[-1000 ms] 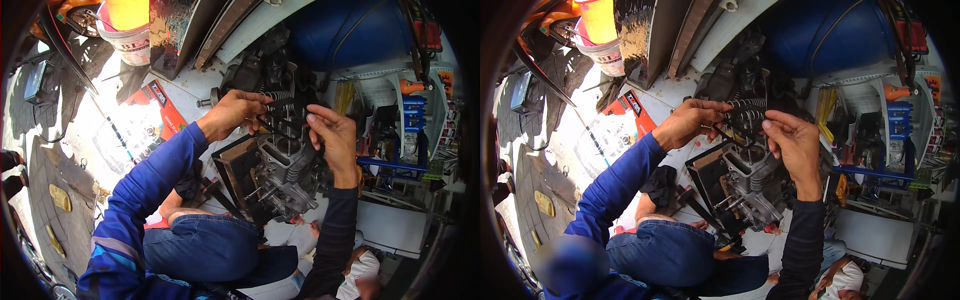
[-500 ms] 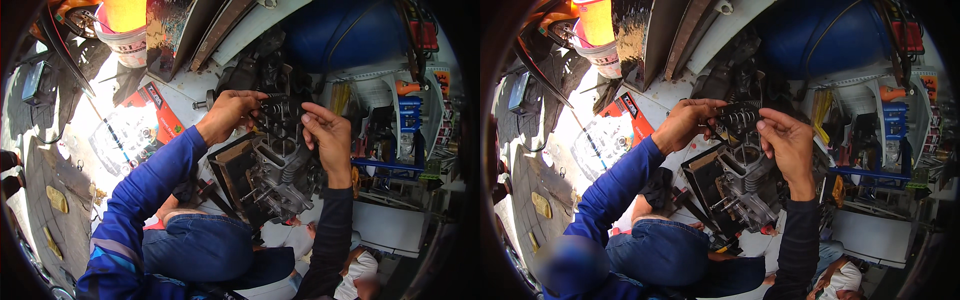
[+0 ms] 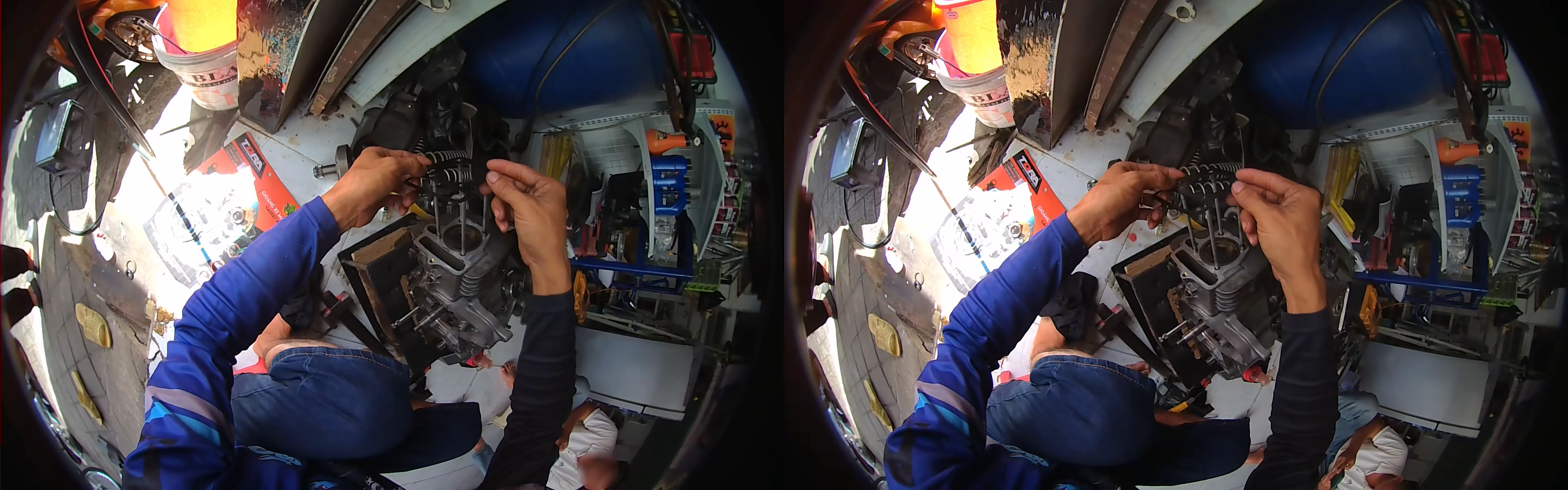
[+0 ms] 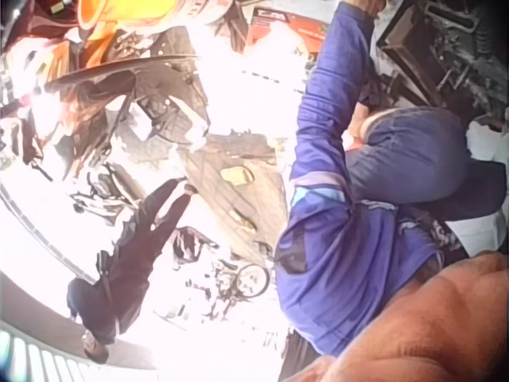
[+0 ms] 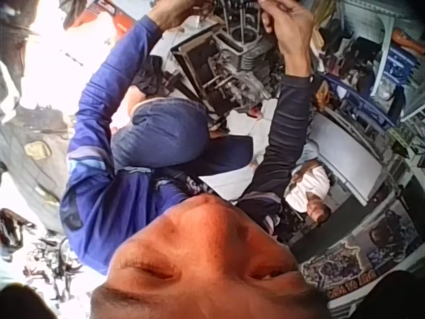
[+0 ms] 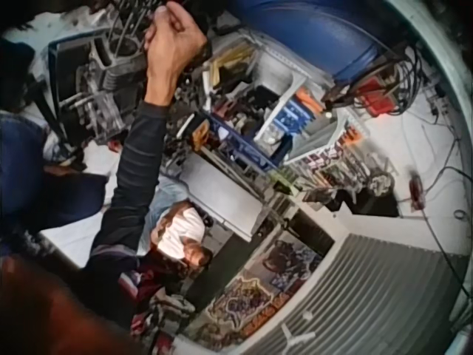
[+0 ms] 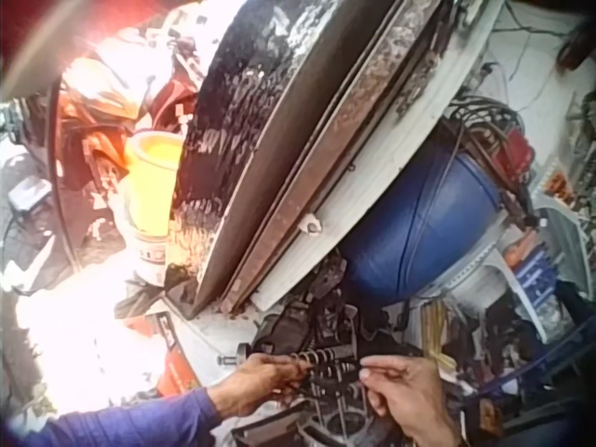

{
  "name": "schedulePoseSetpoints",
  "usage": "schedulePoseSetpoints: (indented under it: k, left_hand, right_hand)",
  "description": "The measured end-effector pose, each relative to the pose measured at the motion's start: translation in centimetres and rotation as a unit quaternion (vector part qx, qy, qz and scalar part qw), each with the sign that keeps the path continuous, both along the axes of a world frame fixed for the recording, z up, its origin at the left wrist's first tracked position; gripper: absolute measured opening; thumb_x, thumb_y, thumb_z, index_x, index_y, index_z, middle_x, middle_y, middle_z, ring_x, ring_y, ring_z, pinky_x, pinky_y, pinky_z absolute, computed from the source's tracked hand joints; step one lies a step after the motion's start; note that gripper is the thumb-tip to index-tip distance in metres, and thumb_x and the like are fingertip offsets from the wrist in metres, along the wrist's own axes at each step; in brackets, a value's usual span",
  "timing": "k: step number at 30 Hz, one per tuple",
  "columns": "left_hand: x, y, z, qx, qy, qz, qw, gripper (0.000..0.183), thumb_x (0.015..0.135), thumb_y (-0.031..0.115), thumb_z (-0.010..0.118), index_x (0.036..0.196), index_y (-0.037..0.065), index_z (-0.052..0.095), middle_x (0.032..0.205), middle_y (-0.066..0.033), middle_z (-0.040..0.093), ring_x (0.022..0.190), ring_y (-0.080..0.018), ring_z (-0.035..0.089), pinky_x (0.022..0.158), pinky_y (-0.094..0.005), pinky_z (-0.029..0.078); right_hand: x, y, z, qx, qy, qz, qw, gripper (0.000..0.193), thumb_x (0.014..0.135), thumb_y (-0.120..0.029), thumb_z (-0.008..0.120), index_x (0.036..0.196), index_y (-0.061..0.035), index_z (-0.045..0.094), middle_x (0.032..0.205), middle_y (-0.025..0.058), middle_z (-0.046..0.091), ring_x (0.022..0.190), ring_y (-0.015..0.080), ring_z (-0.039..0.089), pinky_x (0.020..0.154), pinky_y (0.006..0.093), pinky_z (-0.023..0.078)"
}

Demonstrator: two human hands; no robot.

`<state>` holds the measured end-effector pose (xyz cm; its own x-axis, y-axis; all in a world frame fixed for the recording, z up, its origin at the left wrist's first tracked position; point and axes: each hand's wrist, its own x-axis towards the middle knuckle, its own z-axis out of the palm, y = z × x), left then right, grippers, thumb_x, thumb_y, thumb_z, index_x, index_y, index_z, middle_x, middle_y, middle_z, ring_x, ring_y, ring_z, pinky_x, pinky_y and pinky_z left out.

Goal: Assembling and inspecting motorcycle engine components.

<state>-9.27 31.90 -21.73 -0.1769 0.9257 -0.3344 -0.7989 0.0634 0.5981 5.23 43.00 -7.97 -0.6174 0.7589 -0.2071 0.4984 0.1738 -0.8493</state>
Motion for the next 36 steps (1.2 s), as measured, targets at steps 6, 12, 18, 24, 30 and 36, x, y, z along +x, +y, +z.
schedulePoseSetpoints:
  k: [6,12,18,24,30,36]
  left_hand:
    - [-0.1,-0.1,0.1,0.006,0.034,-0.008,0.999,0.025,0.092,0.006,0.054,0.114,-0.004,0.060,0.077,-0.0064,0.057,0.054,-0.0162,0.055,0.049,-0.0276,0.047]
    - [-0.6,0.2,-0.4,0.023,0.009,-0.023,0.999,0.027,0.090,0.007,0.058,0.116,-0.003,0.059,0.078,-0.0083,0.060,0.054,-0.0164,0.061,0.050,-0.0283,0.056]
    - [-0.3,0.0,0.1,0.041,-0.009,-0.014,0.999,0.029,0.093,0.006,0.055,0.121,-0.003,0.056,0.084,-0.0084,0.059,0.064,-0.0181,0.061,0.056,-0.0301,0.056]
    - [-0.1,0.2,-0.2,0.053,-0.039,-0.003,0.998,0.025,0.095,0.005,0.053,0.118,-0.003,0.058,0.084,-0.0074,0.060,0.070,-0.0173,0.062,0.059,-0.0333,0.059]
    - [0.1,0.5,-0.9,0.041,-0.061,0.016,0.997,0.022,0.097,0.006,0.052,0.114,-0.002,0.061,0.086,-0.0075,0.061,0.070,-0.0166,0.062,0.060,-0.0343,0.060]
    - [0.1,-0.1,-0.3,0.035,-0.059,0.009,0.998,0.022,0.094,0.005,0.055,0.115,-0.002,0.061,0.086,-0.0081,0.062,0.076,-0.0197,0.065,0.066,-0.0371,0.061]
  right_hand:
    - [0.3,0.3,0.1,0.001,-0.015,0.006,1.000,0.027,0.089,-0.009,0.069,0.111,0.0060,0.066,0.080,0.0121,0.069,0.052,0.0080,0.054,0.042,0.0212,0.039]
    - [0.5,0.3,0.4,0.005,-0.026,0.014,1.000,0.025,0.089,-0.009,0.069,0.109,0.0056,0.067,0.080,0.0116,0.069,0.052,0.0073,0.054,0.042,0.0206,0.039]
    - [0.5,0.6,0.2,0.085,-0.049,0.038,0.994,0.020,0.089,-0.003,0.065,0.106,0.0062,0.068,0.081,0.0098,0.069,0.054,0.0068,0.054,0.043,0.0205,0.040]
    - [0.7,0.8,0.0,0.323,-0.071,0.166,0.929,0.018,0.082,0.008,0.065,0.099,0.0038,0.070,0.098,0.0071,0.068,0.065,0.0071,0.055,0.055,0.0210,0.042]
    - [0.6,1.2,-0.3,0.370,-0.043,0.232,0.899,0.022,0.076,0.009,0.069,0.097,0.0029,0.069,0.104,0.0070,0.067,0.073,0.0091,0.059,0.056,0.0212,0.043]
    - [0.9,1.3,-0.7,0.371,-0.031,0.241,0.896,0.023,0.076,0.010,0.069,0.098,0.0024,0.070,0.103,0.0082,0.068,0.076,0.0113,0.061,0.055,0.0220,0.044]
